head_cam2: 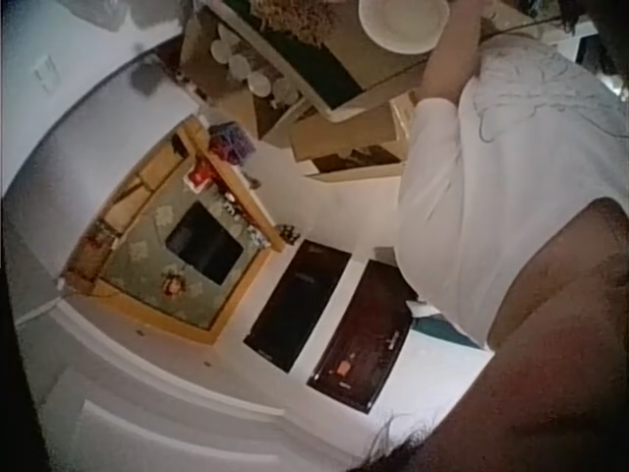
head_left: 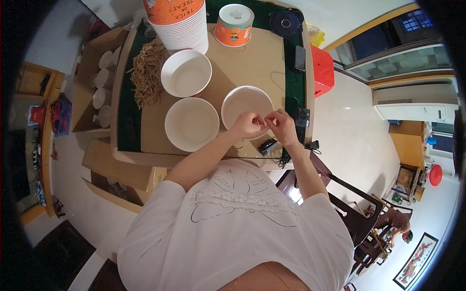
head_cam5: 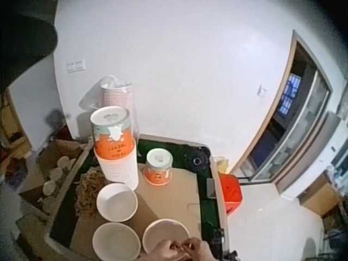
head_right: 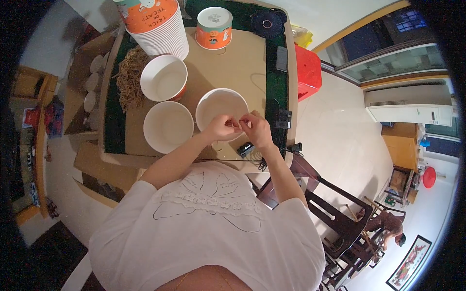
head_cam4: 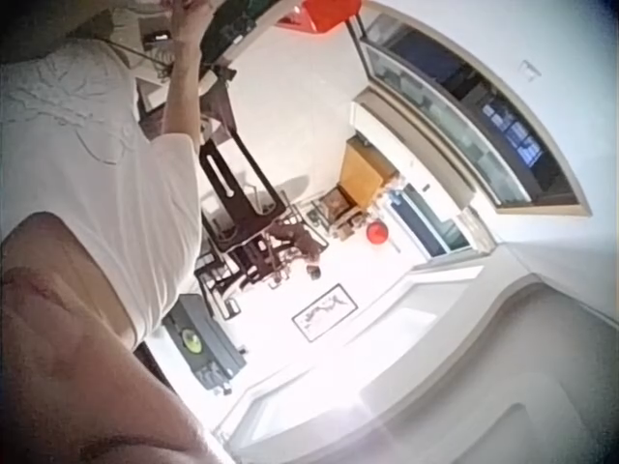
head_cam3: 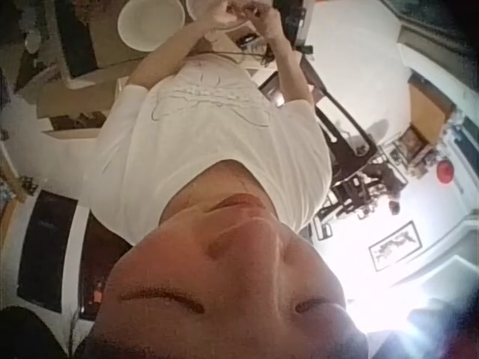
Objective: Bundling stacks of paper bowls using rubber bands.
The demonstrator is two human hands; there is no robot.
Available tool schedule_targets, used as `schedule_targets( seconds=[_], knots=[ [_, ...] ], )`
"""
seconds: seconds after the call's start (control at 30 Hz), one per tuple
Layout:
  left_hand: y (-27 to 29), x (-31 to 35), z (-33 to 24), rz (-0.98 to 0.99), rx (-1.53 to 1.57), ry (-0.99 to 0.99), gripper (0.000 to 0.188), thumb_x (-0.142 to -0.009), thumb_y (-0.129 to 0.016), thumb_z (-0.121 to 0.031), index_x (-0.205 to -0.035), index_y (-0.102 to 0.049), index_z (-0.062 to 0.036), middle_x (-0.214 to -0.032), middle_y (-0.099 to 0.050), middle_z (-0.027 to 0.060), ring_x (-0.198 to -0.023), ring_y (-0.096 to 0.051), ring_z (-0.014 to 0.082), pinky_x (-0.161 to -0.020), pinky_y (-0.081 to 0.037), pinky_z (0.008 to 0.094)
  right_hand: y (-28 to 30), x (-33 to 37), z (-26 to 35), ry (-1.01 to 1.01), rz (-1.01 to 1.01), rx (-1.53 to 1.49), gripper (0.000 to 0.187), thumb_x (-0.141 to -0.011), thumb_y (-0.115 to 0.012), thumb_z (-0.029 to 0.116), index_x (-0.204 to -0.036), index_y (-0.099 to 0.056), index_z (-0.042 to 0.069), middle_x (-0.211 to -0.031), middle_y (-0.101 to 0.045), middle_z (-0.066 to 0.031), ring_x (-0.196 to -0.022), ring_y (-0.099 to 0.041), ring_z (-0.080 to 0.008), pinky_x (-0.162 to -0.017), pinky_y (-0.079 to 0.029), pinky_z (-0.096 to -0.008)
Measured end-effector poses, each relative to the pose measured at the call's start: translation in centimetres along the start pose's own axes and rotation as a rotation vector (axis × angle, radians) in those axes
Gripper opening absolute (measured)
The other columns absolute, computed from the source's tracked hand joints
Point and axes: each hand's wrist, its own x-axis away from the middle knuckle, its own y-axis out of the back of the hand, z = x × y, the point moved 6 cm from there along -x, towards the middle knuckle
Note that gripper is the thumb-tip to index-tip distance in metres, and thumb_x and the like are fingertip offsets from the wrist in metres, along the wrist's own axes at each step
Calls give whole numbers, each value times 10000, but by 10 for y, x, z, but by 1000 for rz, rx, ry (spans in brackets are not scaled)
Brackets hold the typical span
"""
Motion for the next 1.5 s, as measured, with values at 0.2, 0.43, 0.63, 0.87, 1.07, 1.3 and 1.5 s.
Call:
schedule_targets(
  seconds=[0.2, 0.43, 0.63, 0.87, 1.07, 1.3, 1.5],
  knots=[
    [12, 8, -17, -235, -27, -190, 98, -722, -639, -168, -775, -615, -89, -661, -599, 76, -622, -598, 221, -569, -463, 338, 1, -1, -5, 43, -51, 120, 75, -752, -659, 97, -810, -644, 53, -785, -558, -99, -700, -601, -250, -623, -487, -334],
    [14, 16, -27, -161, -191, -446, 21, -717, -619, -117, -707, -634, -107, -678, -513, 79, -633, -567, 224, -549, -438, 346, -9, -4, -31, -35, 0, -47, 83, -793, -657, 67, -857, -651, 14, -742, -553, -47, -635, -530, -113, -574, -416, -231],
    [10, 29, -48, -272, -420, -578, 56, -755, -633, -179, -774, -647, -129, -763, -523, 68, -685, -569, 235, -567, -453, 372, -15, -6, -55, -158, 44, -350, 98, -804, -659, 84, -843, -648, -5, -714, -603, -36, -638, -538, -73, -576, -429, -221],
    [4, 25, -47, -249, -406, -478, 101, -774, -626, -168, -782, -578, -79, -814, -505, 80, -748, -575, 273, -600, -465, 401, -20, -2, -61, -146, -14, -275, 122, -796, -667, 106, -840, -646, -6, -684, -594, -36, -607, -522, -80, -560, -434, -229],
    [8, 26, -48, -219, -367, -521, 134, -789, -624, -193, -783, -576, -69, -835, -537, 91, -755, -580, 284, -618, -474, 409, -15, 5, -42, -94, -99, -123, 127, -772, -684, 124, -849, -651, 29, -708, -570, -67, -598, -530, -123, -552, -440, -252],
    [8, 22, -30, -223, -299, -356, 116, -782, -625, -181, -787, -577, -76, -828, -539, 92, -762, -585, 282, -617, -473, 400, -14, 12, -22, -57, -176, -122, 89, -796, -646, 69, -864, -635, 11, -711, -543, -40, -618, -494, -99, -558, -412, -225],
    [9, 27, -48, -177, -310, -577, 103, -780, -627, -164, -814, -584, -77, -839, -559, 94, -739, -586, 308, -627, -471, 408, -26, 15, -58, -333, -110, -469, 118, -804, -653, 116, -874, -649, 21, -703, -605, -33, -599, -531, -86, -557, -433, -237]
  ],
)
